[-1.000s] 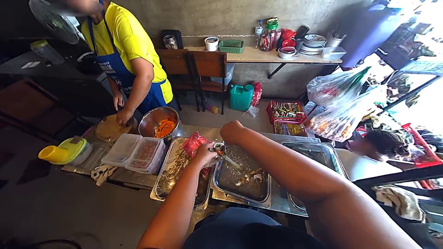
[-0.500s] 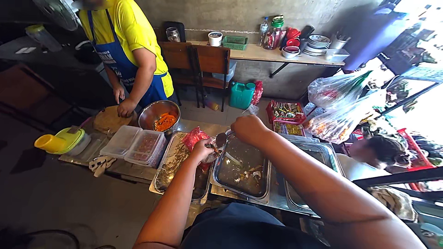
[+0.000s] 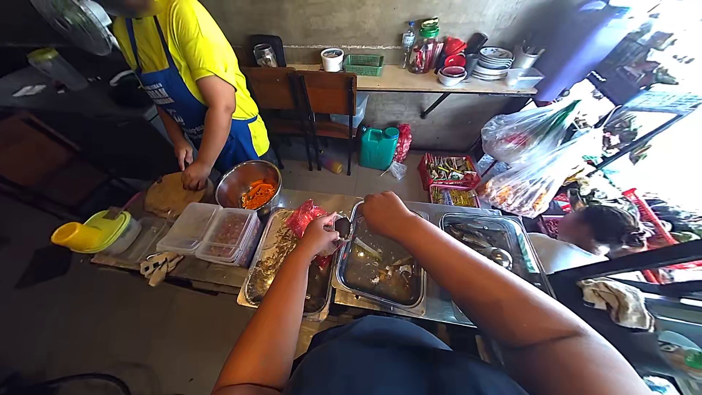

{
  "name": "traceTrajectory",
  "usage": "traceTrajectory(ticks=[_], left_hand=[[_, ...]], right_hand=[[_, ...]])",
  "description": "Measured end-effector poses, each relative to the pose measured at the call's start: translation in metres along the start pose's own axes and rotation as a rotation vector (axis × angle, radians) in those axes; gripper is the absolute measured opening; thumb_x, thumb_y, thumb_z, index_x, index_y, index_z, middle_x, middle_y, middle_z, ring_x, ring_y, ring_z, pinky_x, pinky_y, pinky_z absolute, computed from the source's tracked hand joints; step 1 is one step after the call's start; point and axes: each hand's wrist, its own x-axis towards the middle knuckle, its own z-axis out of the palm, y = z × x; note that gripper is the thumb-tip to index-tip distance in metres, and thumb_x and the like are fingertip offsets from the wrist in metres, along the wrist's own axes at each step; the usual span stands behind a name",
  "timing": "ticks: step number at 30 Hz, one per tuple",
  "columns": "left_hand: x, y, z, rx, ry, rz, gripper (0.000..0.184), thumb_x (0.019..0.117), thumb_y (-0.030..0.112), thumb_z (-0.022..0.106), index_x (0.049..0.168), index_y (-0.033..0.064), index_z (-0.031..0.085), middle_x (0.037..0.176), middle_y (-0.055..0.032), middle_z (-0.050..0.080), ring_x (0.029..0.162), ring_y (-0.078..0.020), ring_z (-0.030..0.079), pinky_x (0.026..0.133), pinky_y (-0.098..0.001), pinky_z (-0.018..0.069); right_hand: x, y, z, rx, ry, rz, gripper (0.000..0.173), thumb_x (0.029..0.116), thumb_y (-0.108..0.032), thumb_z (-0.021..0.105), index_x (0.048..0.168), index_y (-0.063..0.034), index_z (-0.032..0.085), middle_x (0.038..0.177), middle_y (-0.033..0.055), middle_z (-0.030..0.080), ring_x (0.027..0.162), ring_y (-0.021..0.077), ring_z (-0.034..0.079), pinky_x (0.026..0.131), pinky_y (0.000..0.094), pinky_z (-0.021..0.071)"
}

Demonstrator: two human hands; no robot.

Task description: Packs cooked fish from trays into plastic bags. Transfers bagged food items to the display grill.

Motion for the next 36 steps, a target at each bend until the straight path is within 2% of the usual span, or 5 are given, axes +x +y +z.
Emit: traceTrajectory(ticks=[4,10,18,28,36], left_hand=[[-0.001,0.000,-0.003,0.081,0.020,0.013,0.069,0.0876,0.001,0.073,0.152,0.0069,0.048,0.155,-0.0148,0.046,0.130,-0.0235,0.057,0.108,-0.0388,0.0486],[-0.006,0.014,-0.004,0.076,0.011,0.054,0.067,0.0915,0.001,0.067,0.154,0.0104,0.046,0.153,-0.0138,0.047,0.106,-0.0205,0.067,0.093,-0.0358,0.0561],[-0.023,0.023,-0.045,-0.021,0.051,0.056,0.062,0.0919,-0.003,0.068,0.150,0.0099,0.051,0.135,-0.0168,0.061,0.099,-0.0171,0.067,0.090,-0.0341,0.0548],[-0.042,0.047,-0.094,-0.058,0.137,0.194,0.057,0.0923,-0.011,0.064,0.145,0.0104,0.058,0.146,-0.0053,0.057,0.096,-0.0121,0.064,0.087,-0.0328,0.0532],[-0.030,0.053,-0.099,0.127,0.178,0.259,0.054,0.0924,-0.010,0.064,0.142,0.0112,0.061,0.147,-0.0077,0.056,0.108,-0.0186,0.063,0.091,-0.0389,0.0524]], right_hand=[[-0.012,0.007,-0.026,-0.026,0.072,0.020,0.013,0.0931,-0.010,0.065,0.099,-0.0090,0.076,0.096,0.0155,0.071,0.091,0.0358,0.070,0.071,0.0576,0.0529],[-0.003,-0.010,0.001,0.022,-0.007,0.017,0.012,0.0941,-0.007,0.064,0.099,-0.0014,0.073,0.103,0.0197,0.070,0.095,0.0392,0.068,0.074,0.0599,0.0529],[-0.073,0.051,-0.028,0.198,0.285,0.168,0.018,0.0967,-0.010,0.063,0.107,-0.0144,0.077,0.098,0.0135,0.071,0.094,0.0340,0.070,0.082,0.0574,0.0538],[-0.093,0.075,0.091,0.247,-0.097,0.461,0.029,0.1001,-0.011,0.051,0.120,-0.0115,0.072,0.123,0.0207,0.068,0.113,0.0407,0.066,0.095,0.0625,0.0487],[-0.081,0.062,0.148,0.295,-0.084,0.301,0.038,0.0961,0.005,0.050,0.125,-0.0081,0.071,0.127,0.0189,0.065,0.120,0.0370,0.062,0.106,0.0577,0.0440]])
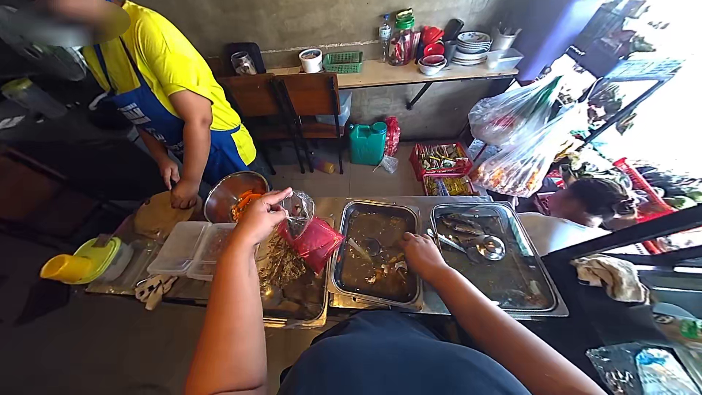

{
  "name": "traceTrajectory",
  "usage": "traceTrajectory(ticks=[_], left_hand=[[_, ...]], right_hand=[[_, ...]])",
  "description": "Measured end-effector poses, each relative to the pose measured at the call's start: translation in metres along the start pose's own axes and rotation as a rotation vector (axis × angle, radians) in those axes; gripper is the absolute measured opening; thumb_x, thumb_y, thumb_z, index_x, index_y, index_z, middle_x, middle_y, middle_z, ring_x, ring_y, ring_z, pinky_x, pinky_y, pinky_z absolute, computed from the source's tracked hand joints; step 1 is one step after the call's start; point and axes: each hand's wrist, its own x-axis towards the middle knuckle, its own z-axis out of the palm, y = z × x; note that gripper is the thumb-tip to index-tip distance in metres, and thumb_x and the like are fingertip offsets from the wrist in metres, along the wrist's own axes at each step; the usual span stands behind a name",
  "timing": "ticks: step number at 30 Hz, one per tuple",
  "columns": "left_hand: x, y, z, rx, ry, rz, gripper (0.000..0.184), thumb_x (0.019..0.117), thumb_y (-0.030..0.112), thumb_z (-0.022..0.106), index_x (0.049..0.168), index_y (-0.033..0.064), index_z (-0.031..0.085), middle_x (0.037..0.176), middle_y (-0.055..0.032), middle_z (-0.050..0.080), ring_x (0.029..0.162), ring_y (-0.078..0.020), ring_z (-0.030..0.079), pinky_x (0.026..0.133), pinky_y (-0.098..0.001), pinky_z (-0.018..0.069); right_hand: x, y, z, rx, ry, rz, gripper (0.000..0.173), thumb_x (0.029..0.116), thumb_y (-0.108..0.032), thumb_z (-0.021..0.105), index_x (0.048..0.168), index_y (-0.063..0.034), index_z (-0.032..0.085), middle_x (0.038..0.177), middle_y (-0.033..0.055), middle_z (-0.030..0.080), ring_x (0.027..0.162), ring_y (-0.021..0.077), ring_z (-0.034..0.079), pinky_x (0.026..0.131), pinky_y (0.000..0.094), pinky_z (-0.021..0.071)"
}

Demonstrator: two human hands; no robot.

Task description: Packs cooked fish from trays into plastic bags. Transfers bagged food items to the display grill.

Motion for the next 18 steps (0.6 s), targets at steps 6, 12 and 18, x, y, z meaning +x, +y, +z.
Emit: traceTrajectory(ticks=[6,12,18], left_hand=[[0.004,-0.006,0.041,0.146,-0.100,-0.006,0.053,0.0936,-0.005,0.064,0.144,0.0117,0.059,0.145,-0.0101,0.056,0.110,-0.0227,0.064,0.093,-0.0420,0.0539],[0.001,-0.023,0.076,0.235,-0.226,-0.056,0.054,0.0959,0.000,0.059,0.149,0.0109,0.054,0.149,-0.0131,0.053,0.124,-0.0234,0.061,0.103,-0.0389,0.0496],[-0.005,-0.027,0.086,0.237,-0.250,-0.045,0.053,0.0969,0.002,0.056,0.149,0.0116,0.054,0.151,-0.0122,0.052,0.120,-0.0207,0.062,0.101,-0.0343,0.0508]], right_hand=[[0.018,-0.012,-0.032,0.026,0.031,0.040,0.040,0.0992,0.005,0.046,0.129,-0.0077,0.069,0.136,0.0192,0.062,0.116,0.0420,0.064,0.095,0.0599,0.0525],[0.062,-0.028,-0.046,-0.073,0.059,0.070,0.031,0.1000,0.004,0.048,0.124,0.0014,0.067,0.134,0.0227,0.060,0.106,0.0437,0.067,0.084,0.0605,0.0557],[0.085,-0.037,-0.028,-0.139,0.036,-0.015,0.030,0.1010,0.004,0.045,0.124,0.0061,0.064,0.132,0.0254,0.059,0.104,0.0442,0.067,0.084,0.0597,0.0549]])
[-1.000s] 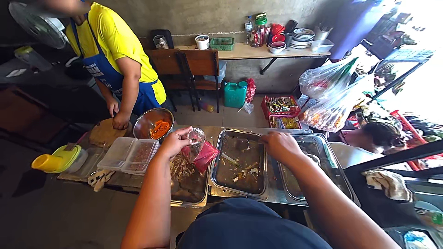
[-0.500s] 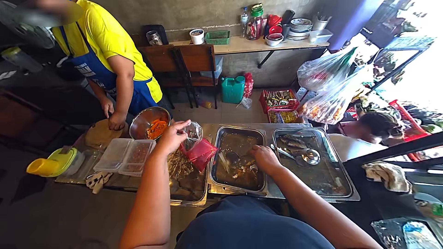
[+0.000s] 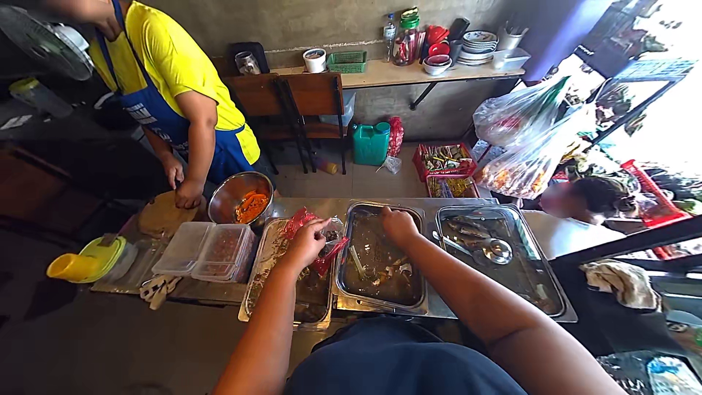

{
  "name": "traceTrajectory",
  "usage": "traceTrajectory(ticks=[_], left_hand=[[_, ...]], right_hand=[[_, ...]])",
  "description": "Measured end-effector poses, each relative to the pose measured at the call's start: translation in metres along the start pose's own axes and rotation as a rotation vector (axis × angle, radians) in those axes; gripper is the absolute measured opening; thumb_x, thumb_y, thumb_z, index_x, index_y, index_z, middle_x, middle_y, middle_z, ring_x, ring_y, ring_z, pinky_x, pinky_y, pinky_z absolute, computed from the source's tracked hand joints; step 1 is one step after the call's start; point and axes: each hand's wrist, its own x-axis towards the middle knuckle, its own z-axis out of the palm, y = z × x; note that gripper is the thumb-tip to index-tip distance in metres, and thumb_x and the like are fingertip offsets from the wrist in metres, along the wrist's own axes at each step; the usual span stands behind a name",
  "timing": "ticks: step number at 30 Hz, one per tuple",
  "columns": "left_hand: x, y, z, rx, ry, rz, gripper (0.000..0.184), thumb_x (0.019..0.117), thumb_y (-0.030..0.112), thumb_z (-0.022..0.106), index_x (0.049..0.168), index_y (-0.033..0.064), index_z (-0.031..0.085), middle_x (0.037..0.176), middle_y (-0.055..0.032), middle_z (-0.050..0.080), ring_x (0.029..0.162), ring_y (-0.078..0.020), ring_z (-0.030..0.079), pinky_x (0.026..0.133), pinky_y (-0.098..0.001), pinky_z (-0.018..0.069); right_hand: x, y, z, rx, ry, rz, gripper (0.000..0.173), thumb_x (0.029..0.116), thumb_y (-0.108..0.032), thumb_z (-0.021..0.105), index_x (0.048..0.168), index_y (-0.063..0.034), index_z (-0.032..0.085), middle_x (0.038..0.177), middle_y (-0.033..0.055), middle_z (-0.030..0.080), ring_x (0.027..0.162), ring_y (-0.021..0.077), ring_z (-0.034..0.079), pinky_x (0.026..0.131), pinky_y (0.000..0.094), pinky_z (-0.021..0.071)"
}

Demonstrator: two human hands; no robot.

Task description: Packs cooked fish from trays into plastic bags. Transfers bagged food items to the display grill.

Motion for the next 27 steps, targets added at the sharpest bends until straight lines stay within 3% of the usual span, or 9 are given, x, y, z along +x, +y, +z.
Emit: traceTrajectory(ticks=[4,7,11,15,20,27], left_hand=[[0.000,0.001,-0.001,-0.002,0.007,-0.010,0.052,0.0979,0.003,0.056,0.149,0.0105,0.054,0.151,-0.0128,0.052,0.119,-0.0219,0.062,0.101,-0.0347,0.0508],[-0.001,-0.001,-0.001,-0.005,0.009,-0.014,0.051,0.0984,0.003,0.057,0.149,0.0092,0.053,0.150,-0.0131,0.052,0.119,-0.0221,0.062,0.101,-0.0345,0.0504],[0.000,0.002,0.002,-0.019,0.009,-0.015,0.050,0.0981,0.002,0.058,0.148,0.0086,0.055,0.149,-0.0123,0.053,0.118,-0.0220,0.062,0.100,-0.0352,0.0505],[0.002,0.004,0.005,0.002,-0.009,0.002,0.051,0.0987,0.003,0.057,0.149,0.0091,0.053,0.148,-0.0124,0.054,0.117,-0.0207,0.062,0.100,-0.0335,0.0501],[0.006,0.004,0.006,-0.015,-0.015,-0.005,0.051,0.0990,0.004,0.058,0.149,0.0096,0.053,0.149,-0.0128,0.053,0.115,-0.0211,0.063,0.099,-0.0344,0.0506],[0.006,0.000,0.009,-0.022,-0.026,0.000,0.051,0.0996,0.006,0.061,0.150,0.0105,0.052,0.151,-0.0102,0.052,0.115,-0.0208,0.063,0.099,-0.0357,0.0511]], right_hand=[[-0.019,0.007,0.001,-0.001,-0.022,-0.155,0.031,0.1005,0.006,0.044,0.124,0.0058,0.064,0.130,0.0257,0.060,0.112,0.0443,0.063,0.096,0.0592,0.0500],[-0.043,0.024,-0.005,-0.011,-0.027,-0.207,0.032,0.0988,0.008,0.046,0.123,0.0030,0.067,0.128,0.0248,0.061,0.111,0.0444,0.064,0.097,0.0604,0.0501],[-0.060,0.052,-0.013,-0.021,0.099,0.006,0.029,0.0991,0.005,0.049,0.118,0.0013,0.070,0.123,0.0237,0.065,0.101,0.0447,0.068,0.085,0.0609,0.0548],[-0.054,0.070,-0.007,-0.059,0.083,0.193,0.024,0.0982,0.005,0.049,0.110,0.0048,0.070,0.122,0.0235,0.064,0.098,0.0425,0.068,0.082,0.0591,0.0549],[-0.070,0.057,-0.003,-0.057,-0.012,0.235,0.028,0.0979,0.006,0.047,0.115,0.0034,0.069,0.127,0.0237,0.063,0.100,0.0423,0.069,0.079,0.0584,0.0559],[-0.115,0.041,-0.003,0.051,-0.159,0.207,0.030,0.0995,0.000,0.050,0.119,-0.0048,0.072,0.131,0.0199,0.063,0.111,0.0415,0.066,0.087,0.0608,0.0548]])
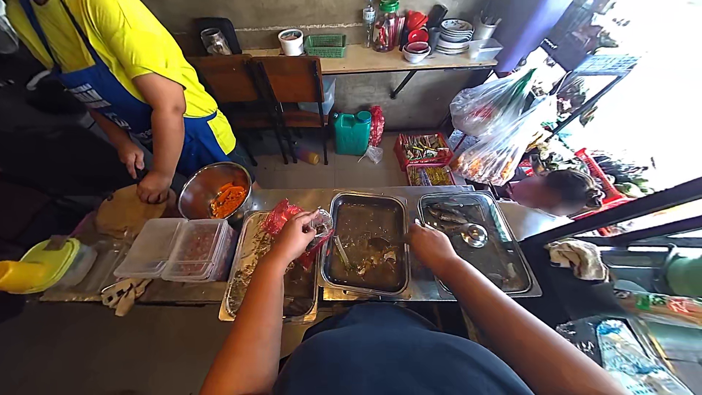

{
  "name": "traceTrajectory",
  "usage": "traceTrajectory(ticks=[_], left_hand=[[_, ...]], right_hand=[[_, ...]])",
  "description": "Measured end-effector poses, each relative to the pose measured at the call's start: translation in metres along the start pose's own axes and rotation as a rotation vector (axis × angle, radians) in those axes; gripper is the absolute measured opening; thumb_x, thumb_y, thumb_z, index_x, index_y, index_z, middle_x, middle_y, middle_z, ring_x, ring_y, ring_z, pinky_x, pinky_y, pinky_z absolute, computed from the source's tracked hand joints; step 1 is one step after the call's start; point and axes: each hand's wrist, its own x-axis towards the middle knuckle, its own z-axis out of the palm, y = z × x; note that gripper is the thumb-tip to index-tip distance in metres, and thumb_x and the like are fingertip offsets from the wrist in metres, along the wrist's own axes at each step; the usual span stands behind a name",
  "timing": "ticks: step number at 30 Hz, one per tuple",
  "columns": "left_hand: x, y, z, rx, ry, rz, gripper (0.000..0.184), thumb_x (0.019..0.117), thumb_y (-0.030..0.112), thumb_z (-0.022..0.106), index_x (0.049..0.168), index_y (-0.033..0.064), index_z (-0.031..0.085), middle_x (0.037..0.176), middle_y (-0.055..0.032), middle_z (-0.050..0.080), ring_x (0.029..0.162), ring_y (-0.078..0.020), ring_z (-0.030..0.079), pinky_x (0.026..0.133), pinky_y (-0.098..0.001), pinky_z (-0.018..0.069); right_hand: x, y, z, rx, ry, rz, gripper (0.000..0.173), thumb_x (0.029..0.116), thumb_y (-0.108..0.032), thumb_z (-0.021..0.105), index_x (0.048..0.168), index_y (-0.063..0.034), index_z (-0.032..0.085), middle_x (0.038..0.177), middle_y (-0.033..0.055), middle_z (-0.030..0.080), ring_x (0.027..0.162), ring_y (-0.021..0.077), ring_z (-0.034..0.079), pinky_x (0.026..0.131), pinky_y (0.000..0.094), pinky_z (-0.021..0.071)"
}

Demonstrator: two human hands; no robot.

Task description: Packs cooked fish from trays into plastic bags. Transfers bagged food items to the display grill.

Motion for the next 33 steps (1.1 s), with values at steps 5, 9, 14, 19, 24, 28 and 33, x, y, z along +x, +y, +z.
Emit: traceTrajectory(ticks=[5,9,14,19,24,28,33], left_hand=[[-0.002,-0.002,0.001,0.018,0.005,0.012,0.050,0.0994,0.006,0.061,0.149,0.0091,0.054,0.151,-0.0105,0.052,0.118,-0.0225,0.063,0.101,-0.0386,0.0506],[-0.002,0.002,0.002,0.013,0.004,0.017,0.051,0.0990,0.005,0.062,0.149,0.0084,0.053,0.149,-0.0106,0.052,0.109,-0.0214,0.064,0.095,-0.0366,0.0527],[-0.005,0.000,0.006,0.011,0.017,0.042,0.053,0.0978,0.002,0.063,0.149,0.0079,0.053,0.146,-0.0134,0.055,0.108,-0.0233,0.064,0.095,-0.0376,0.0526],[-0.006,0.001,0.007,0.002,0.011,0.029,0.054,0.0978,0.003,0.063,0.150,0.0097,0.052,0.148,-0.0127,0.054,0.110,-0.0236,0.065,0.096,-0.0382,0.0530],[-0.008,-0.001,0.009,-0.007,0.004,0.015,0.054,0.0983,0.004,0.063,0.150,0.0105,0.052,0.149,-0.0123,0.053,0.109,-0.0231,0.065,0.095,-0.0385,0.0533],[-0.010,-0.005,0.007,-0.026,0.016,0.019,0.053,0.0983,0.004,0.062,0.150,0.0095,0.052,0.150,-0.0138,0.052,0.108,-0.0234,0.065,0.094,-0.0378,0.0535],[-0.010,-0.004,0.007,-0.020,0.003,-0.011,0.053,0.0986,0.006,0.062,0.150,0.0098,0.052,0.150,-0.0119,0.051,0.111,-0.0223,0.064,0.097,-0.0368,0.0530]], right_hand=[[-0.015,0.006,-0.007,-0.028,-0.004,0.158,0.033,0.0997,0.001,0.047,0.123,-0.0056,0.070,0.135,0.0183,0.061,0.111,0.0398,0.067,0.086,0.0576,0.0555],[-0.033,-0.014,-0.007,-0.101,-0.102,0.213,0.032,0.0974,0.005,0.049,0.125,0.0023,0.066,0.138,0.0232,0.057,0.105,0.0416,0.069,0.079,0.0561,0.0577],[-0.054,-0.047,-0.009,-0.168,-0.186,0.230,0.030,0.1001,0.006,0.042,0.125,0.0117,0.059,0.131,0.0282,0.057,0.097,0.0416,0.070,0.075,0.0518,0.0584],[-0.050,-0.057,-0.002,-0.131,-0.206,0.136,0.031,0.0991,0.006,0.044,0.126,0.0077,0.061,0.131,0.0266,0.058,0.102,0.0403,0.069,0.078,0.0518,0.0583],[-0.036,-0.063,0.016,0.033,-0.079,0.010,0.035,0.0968,0.007,0.047,0.127,0.0012,0.064,0.134,0.0239,0.059,0.104,0.0408,0.069,0.082,0.0551,0.0578],[-0.033,-0.044,0.007,0.091,-0.005,0.075,0.033,0.1011,-0.005,0.049,0.128,-0.0067,0.067,0.132,0.0205,0.063,0.112,0.0398,0.067,0.088,0.0577,0.0557],[-0.038,-0.002,0.015,0.038,-0.078,0.111,0.024,0.1001,-0.014,0.056,0.114,-0.0077,0.074,0.123,0.0179,0.069,0.122,0.0380,0.063,0.094,0.0596,0.0524]])
